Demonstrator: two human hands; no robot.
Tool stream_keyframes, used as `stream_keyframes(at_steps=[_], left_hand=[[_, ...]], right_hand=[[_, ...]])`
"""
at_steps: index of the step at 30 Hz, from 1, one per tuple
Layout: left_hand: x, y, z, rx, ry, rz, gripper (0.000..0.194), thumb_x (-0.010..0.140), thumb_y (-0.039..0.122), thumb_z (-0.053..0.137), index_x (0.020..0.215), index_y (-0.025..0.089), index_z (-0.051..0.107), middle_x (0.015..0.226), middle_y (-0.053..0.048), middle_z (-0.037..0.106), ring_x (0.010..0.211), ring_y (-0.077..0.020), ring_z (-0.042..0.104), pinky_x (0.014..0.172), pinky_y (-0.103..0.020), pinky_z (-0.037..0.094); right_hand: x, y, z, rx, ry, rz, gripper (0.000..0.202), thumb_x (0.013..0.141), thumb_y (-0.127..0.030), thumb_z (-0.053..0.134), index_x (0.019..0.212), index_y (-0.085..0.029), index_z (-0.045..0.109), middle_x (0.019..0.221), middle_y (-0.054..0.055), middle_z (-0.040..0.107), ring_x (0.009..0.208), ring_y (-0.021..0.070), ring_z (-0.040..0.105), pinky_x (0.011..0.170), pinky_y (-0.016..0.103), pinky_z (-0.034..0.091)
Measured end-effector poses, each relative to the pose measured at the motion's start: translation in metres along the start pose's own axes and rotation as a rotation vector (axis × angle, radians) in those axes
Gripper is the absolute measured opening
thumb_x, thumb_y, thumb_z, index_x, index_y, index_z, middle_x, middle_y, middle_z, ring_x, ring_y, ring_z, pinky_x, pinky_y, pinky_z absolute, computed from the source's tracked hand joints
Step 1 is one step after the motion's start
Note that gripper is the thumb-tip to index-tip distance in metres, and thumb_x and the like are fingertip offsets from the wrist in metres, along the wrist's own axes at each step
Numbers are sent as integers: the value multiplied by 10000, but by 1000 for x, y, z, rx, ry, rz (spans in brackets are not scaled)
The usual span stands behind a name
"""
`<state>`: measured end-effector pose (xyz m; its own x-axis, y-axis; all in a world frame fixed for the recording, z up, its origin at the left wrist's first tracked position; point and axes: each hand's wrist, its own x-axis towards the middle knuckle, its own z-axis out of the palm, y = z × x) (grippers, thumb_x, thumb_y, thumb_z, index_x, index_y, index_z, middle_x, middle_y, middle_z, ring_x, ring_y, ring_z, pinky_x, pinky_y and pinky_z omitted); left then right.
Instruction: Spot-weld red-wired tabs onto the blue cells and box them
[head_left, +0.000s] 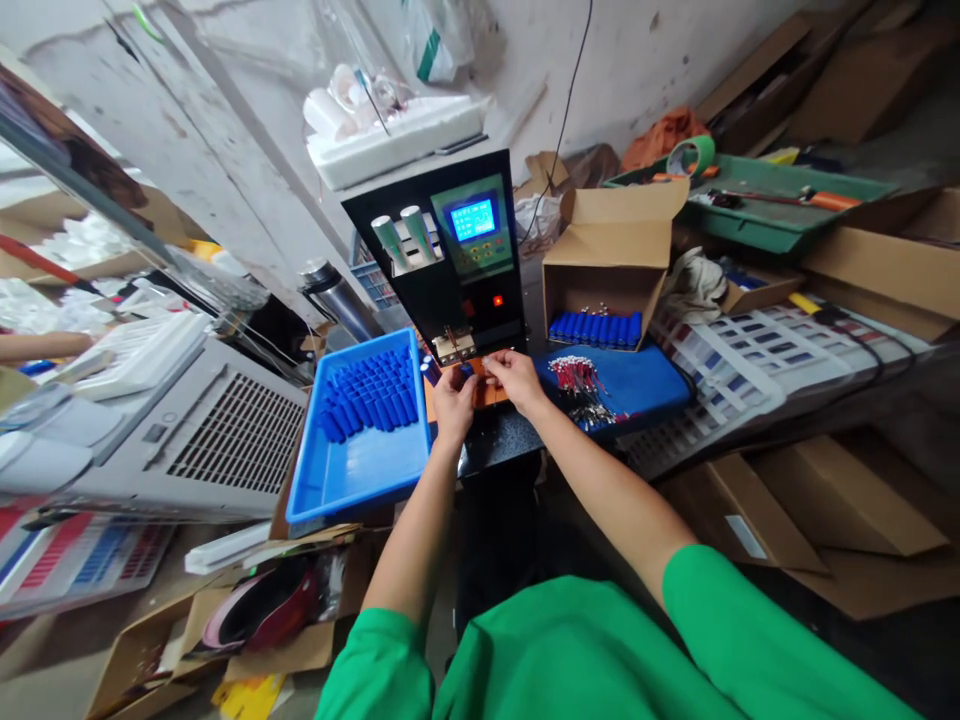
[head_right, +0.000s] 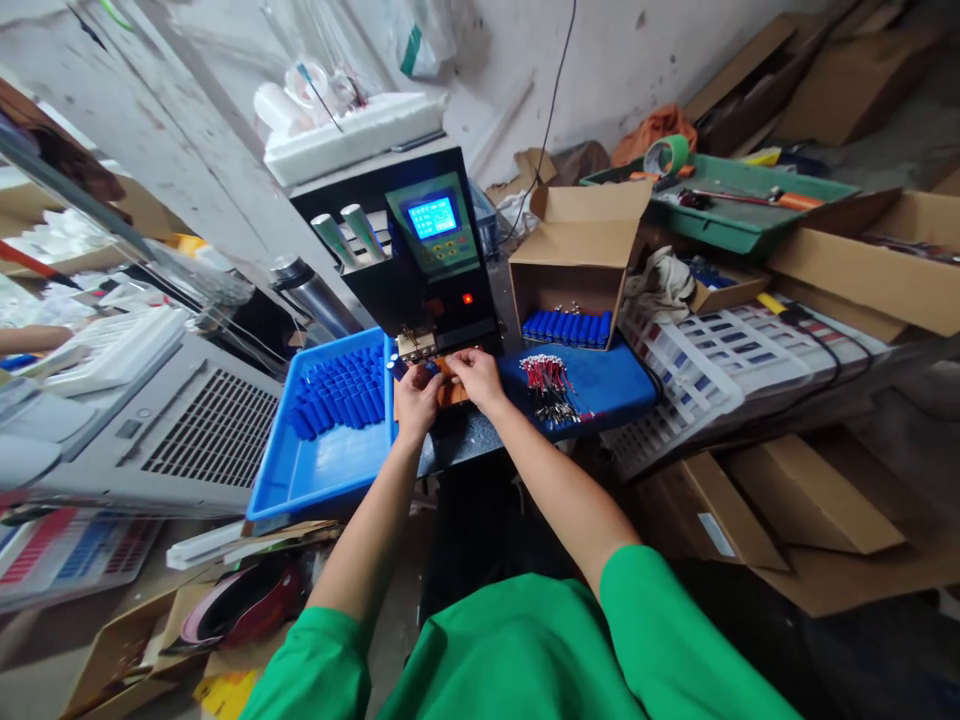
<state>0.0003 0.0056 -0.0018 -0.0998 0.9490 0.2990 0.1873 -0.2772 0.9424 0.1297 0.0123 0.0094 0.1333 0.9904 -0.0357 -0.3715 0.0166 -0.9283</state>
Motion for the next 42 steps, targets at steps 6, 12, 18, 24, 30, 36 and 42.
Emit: stream_keyframes(at_steps=[6, 12, 18, 24, 30, 36, 42], left_hand=[[-4, -4, 3, -63, 11, -4, 224, 797, 317, 714, 975, 183, 687, 913, -55, 726, 891, -194, 693, 868, -326, 541], [-4, -4, 4, -52, 43, -26, 228, 801, 320, 717, 984, 186, 696, 912, -56, 725, 927, -205, 694, 882, -324, 540], [-6, -2, 5, -64, 34, -12, 224, 822, 315, 695, 1005, 186, 693, 939, -62, 735, 923, -207, 696, 892, -338, 539], [-6, -2, 5, -54, 44, -20, 248, 816, 319, 705, 1029, 192, 697, 955, -61, 737, 931, -208, 699, 897, -339, 541], [-5, -4, 5, -68, 19, 23, 249, 835, 331, 694, 1036, 184, 684, 958, -62, 736, 906, -196, 698, 883, -325, 543], [-6, -6, 5, -19, 22, 43, 253, 851, 339, 677, 1039, 171, 664, 959, -55, 731, 889, -171, 690, 855, -294, 544], [-7, -5, 5, -2, 33, 61, 190, 864, 302, 663, 1004, 174, 662, 890, -35, 713, 811, -152, 673, 783, -264, 537]], right_hand=[[11, 13, 16, -28, -31, -14, 319, 709, -471, 754, 731, -178, 629, 706, 3, 684, 664, 132, 646, 668, 252, 550], [15, 17, 17, -152, -34, -87, 357, 760, -537, 695, 763, -181, 676, 796, 42, 741, 797, 183, 698, 731, 268, 545], [14, 13, 18, -209, -46, -136, 360, 783, -534, 677, 770, -175, 701, 814, 58, 756, 830, 208, 707, 749, 284, 537], [13, 13, 17, -199, -51, -136, 336, 783, -504, 686, 794, -172, 734, 829, 56, 766, 833, 212, 713, 746, 283, 540], [16, 15, 16, -175, -52, -133, 332, 736, -512, 735, 765, -182, 753, 797, 43, 764, 841, 223, 709, 775, 308, 538], [16, 15, 16, -119, -60, -137, 348, 694, -512, 767, 745, -169, 744, 773, 46, 755, 800, 213, 698, 747, 296, 516], [16, 15, 17, -110, -67, -148, 323, 693, -494, 766, 716, -176, 717, 766, 44, 741, 809, 215, 690, 753, 300, 513]])
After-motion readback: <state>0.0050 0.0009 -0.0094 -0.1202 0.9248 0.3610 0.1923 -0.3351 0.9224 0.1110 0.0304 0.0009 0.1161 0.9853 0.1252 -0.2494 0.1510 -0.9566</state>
